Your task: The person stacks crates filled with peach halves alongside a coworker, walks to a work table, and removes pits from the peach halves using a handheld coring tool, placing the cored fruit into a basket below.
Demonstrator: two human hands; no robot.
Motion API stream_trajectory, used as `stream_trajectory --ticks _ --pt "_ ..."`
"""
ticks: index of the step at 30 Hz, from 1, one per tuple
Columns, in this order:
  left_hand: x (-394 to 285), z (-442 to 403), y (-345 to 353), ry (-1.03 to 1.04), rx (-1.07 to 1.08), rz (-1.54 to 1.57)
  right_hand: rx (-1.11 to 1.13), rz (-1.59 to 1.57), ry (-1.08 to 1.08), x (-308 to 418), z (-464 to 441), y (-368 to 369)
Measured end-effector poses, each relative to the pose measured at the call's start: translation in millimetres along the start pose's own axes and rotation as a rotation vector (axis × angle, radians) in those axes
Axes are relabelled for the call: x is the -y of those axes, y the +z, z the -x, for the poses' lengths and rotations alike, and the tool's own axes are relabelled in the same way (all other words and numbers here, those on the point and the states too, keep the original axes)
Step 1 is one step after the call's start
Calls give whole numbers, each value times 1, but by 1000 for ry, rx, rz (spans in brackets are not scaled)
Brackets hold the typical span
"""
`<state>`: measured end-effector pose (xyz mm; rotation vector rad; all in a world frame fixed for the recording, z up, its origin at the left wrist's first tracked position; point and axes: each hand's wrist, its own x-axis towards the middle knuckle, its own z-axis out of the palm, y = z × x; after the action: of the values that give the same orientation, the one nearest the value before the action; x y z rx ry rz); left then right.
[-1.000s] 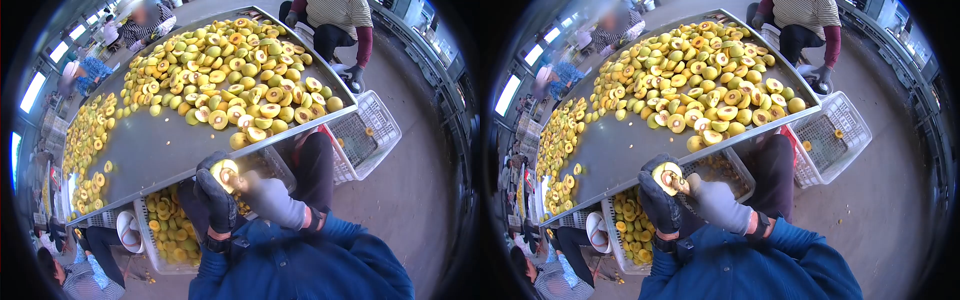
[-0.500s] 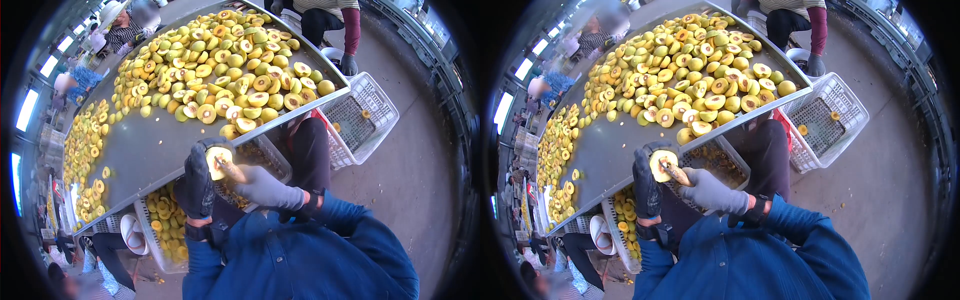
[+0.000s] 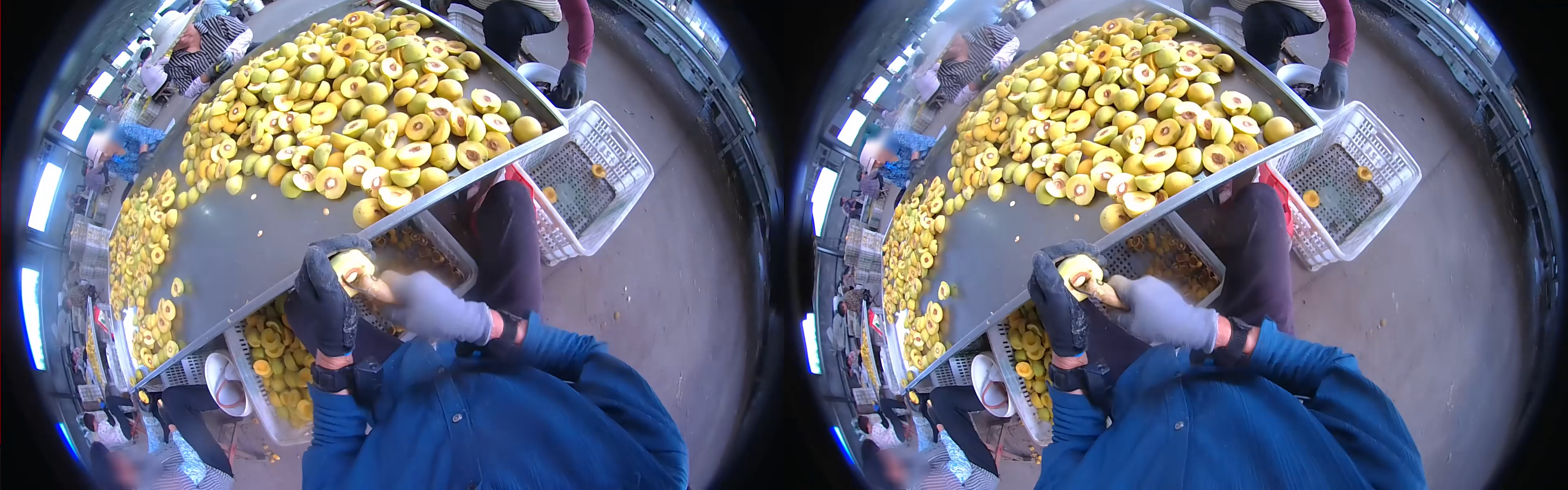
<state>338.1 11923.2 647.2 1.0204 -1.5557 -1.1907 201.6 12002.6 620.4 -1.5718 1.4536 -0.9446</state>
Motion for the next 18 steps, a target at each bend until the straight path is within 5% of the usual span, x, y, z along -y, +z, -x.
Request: stream_trajectory --ticks 4,7,11,12,15,16,18 --pt "-4 -2 -12 301 75 -546 93 -272 -4 -7 1 -4" --pt "-22 -19 -23 350 409 -354 119 64 -75 -5 -1 -13" --pt "-26 -17 -19 78 160 74 199 -561 21 20 -6 0" --pt "-25 -14 -10 9 56 151 330 -602 206 26 -8 -6" --pt "-27 -2 6 5 -96 228 205 -335 27 17 -8 -5" --pt "-25 -1 5 -3 -22 260 221 -239 193 36 -6 -22" --pt "-19 -4 -2 -2 118 322 309 -444 195 29 -4 -19"
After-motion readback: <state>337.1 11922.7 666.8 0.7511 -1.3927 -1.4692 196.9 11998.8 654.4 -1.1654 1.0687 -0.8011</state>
